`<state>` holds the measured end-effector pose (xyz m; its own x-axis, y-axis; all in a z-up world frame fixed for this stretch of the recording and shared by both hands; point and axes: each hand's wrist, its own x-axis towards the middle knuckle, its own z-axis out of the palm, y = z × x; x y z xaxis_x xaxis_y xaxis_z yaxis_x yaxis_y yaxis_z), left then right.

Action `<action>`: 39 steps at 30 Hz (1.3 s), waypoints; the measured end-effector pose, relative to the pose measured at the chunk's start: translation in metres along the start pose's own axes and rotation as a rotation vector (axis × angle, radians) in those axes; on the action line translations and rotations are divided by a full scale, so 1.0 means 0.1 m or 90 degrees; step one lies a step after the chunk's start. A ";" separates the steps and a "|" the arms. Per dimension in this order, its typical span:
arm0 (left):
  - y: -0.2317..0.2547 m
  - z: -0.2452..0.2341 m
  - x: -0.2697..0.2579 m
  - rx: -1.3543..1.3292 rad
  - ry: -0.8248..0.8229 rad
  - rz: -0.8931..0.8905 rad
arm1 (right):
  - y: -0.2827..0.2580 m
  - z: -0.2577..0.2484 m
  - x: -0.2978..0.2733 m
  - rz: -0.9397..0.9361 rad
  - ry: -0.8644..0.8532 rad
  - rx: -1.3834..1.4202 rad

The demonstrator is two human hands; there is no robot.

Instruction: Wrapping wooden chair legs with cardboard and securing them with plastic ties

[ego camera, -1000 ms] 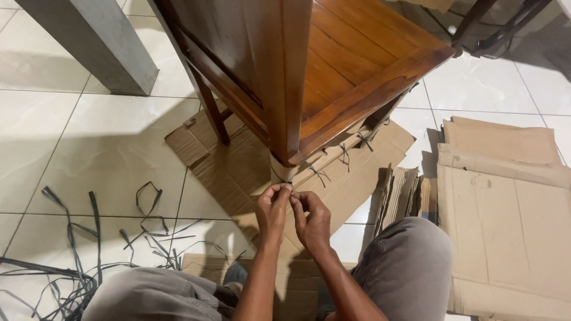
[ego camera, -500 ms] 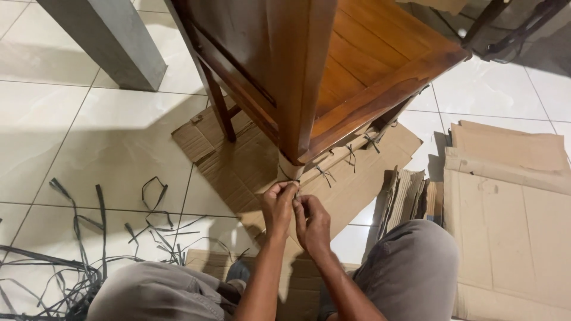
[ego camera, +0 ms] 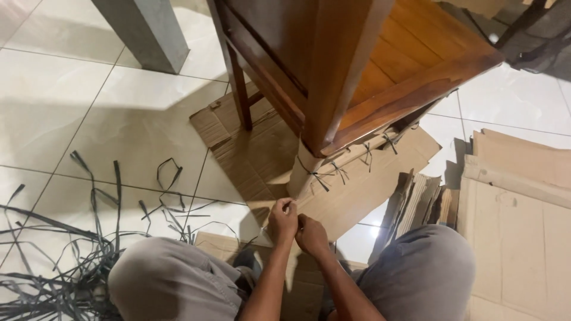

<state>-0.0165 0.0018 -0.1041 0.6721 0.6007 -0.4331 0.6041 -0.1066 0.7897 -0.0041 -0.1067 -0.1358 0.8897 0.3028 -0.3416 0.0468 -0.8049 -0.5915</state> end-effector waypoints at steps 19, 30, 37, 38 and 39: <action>-1.34 0.02 0.43 0.200 0.345 -0.172 | -0.03 0.43 -0.03 0.025 -0.149 0.000; -1.57 -0.03 0.35 0.313 0.326 -0.147 | -0.02 0.76 0.01 -0.016 -0.154 -0.031; -0.88 0.04 0.23 -0.030 0.383 0.162 | 0.05 0.58 0.09 0.047 -0.038 0.070; -0.67 -0.05 0.15 -0.183 0.260 0.053 | 0.02 0.51 0.09 0.089 0.015 0.184; -0.44 -0.14 0.08 -0.331 0.132 -0.057 | -0.02 0.44 0.10 0.130 0.069 0.298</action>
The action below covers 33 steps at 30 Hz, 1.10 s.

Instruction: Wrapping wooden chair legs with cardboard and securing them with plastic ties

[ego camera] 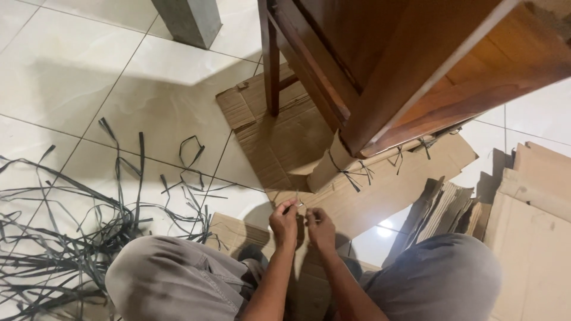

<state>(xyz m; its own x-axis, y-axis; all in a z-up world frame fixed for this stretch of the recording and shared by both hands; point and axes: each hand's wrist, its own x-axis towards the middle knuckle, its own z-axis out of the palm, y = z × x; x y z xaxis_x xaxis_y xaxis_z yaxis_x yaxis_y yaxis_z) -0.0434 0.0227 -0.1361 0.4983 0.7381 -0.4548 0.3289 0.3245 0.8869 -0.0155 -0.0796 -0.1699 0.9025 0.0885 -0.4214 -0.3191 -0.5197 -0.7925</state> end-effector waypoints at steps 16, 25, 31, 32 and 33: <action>-0.48 0.36 0.05 0.106 -0.376 0.018 | -0.34 -0.57 0.07 0.076 0.134 0.416; -0.24 0.27 0.17 0.283 -0.260 0.081 | -0.57 -1.19 0.27 0.023 0.310 0.869; 0.61 0.45 0.10 0.207 -0.207 0.127 | -0.95 -1.12 0.47 -0.046 0.320 0.562; 0.89 0.46 -0.03 0.121 -0.263 0.151 | -1.06 -1.08 0.42 -0.051 0.267 0.493; 1.17 0.47 -0.17 0.034 -0.317 0.176 | -1.17 -1.03 0.37 -0.056 0.214 0.423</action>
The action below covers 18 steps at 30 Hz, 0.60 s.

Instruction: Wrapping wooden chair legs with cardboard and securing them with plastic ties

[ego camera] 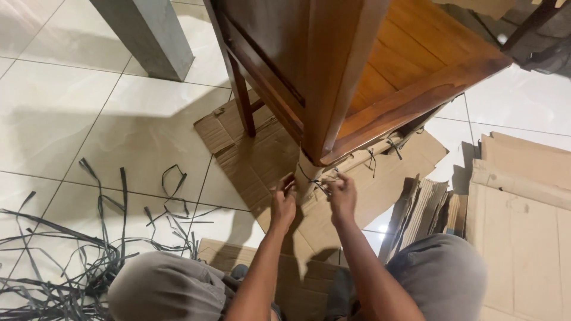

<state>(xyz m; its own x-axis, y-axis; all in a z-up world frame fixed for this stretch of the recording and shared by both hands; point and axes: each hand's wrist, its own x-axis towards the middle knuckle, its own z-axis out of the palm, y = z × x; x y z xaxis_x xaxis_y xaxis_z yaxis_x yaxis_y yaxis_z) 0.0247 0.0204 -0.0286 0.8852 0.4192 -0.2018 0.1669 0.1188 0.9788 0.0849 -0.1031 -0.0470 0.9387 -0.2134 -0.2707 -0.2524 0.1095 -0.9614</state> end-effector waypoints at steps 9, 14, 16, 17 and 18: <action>-0.99 0.02 0.90 0.014 -0.111 -0.085 | 0.48 -0.01 0.18 -0.052 -0.113 -0.225; -1.72 0.05 1.38 0.243 -0.225 -0.051 | 0.38 0.01 0.14 -0.084 -0.086 -0.243; -1.60 0.08 1.36 0.340 -0.271 -0.035 | 0.31 0.02 0.10 -0.106 -0.080 -0.240; -1.37 0.10 1.28 0.060 -0.191 -0.142 | 0.26 0.03 0.07 -0.109 -0.084 -0.254; -1.14 0.12 1.19 -0.219 -0.103 -0.245 | 0.22 0.04 0.04 -0.112 -0.088 -0.267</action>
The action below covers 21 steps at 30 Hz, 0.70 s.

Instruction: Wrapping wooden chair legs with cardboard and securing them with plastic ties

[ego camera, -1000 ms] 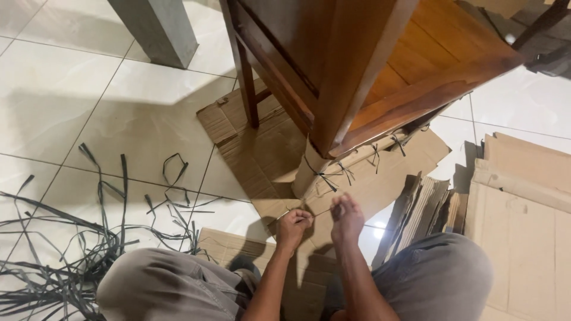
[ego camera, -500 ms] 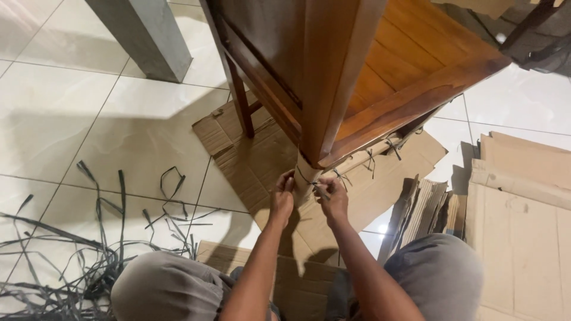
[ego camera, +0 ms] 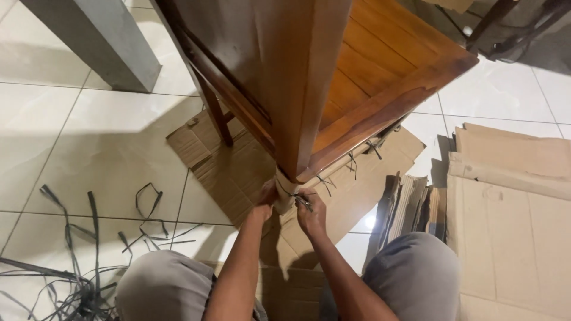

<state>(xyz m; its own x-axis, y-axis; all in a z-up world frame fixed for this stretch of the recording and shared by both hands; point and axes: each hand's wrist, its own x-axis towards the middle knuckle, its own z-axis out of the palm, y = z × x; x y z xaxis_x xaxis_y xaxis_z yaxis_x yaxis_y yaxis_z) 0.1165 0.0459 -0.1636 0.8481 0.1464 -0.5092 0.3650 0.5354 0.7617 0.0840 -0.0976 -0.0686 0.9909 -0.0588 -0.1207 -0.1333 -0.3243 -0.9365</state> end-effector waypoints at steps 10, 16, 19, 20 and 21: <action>-0.38 -0.43 0.72 0.382 -0.151 0.203 | 0.09 0.01 -0.10 0.086 -0.049 0.147; -0.62 -0.56 1.06 0.147 -0.051 0.169 | 0.14 0.10 -0.04 -0.027 0.055 -0.067; -0.39 -0.41 0.69 0.226 -0.018 0.115 | 0.02 0.07 0.00 0.061 0.041 -0.012; -0.16 -0.27 0.37 0.208 -0.004 0.091 | -0.05 0.06 0.01 0.069 0.056 0.095; 0.07 -0.10 0.07 0.190 0.007 0.066 | -0.12 0.05 0.03 0.077 0.073 0.202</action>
<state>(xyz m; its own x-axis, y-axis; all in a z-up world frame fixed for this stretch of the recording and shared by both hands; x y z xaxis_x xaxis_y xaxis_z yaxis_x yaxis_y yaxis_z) 0.1207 0.0594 -0.1657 0.8835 0.1969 -0.4250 0.3741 0.2496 0.8932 0.0886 -0.0894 -0.0591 0.9575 -0.1903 -0.2166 -0.2206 0.0006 -0.9754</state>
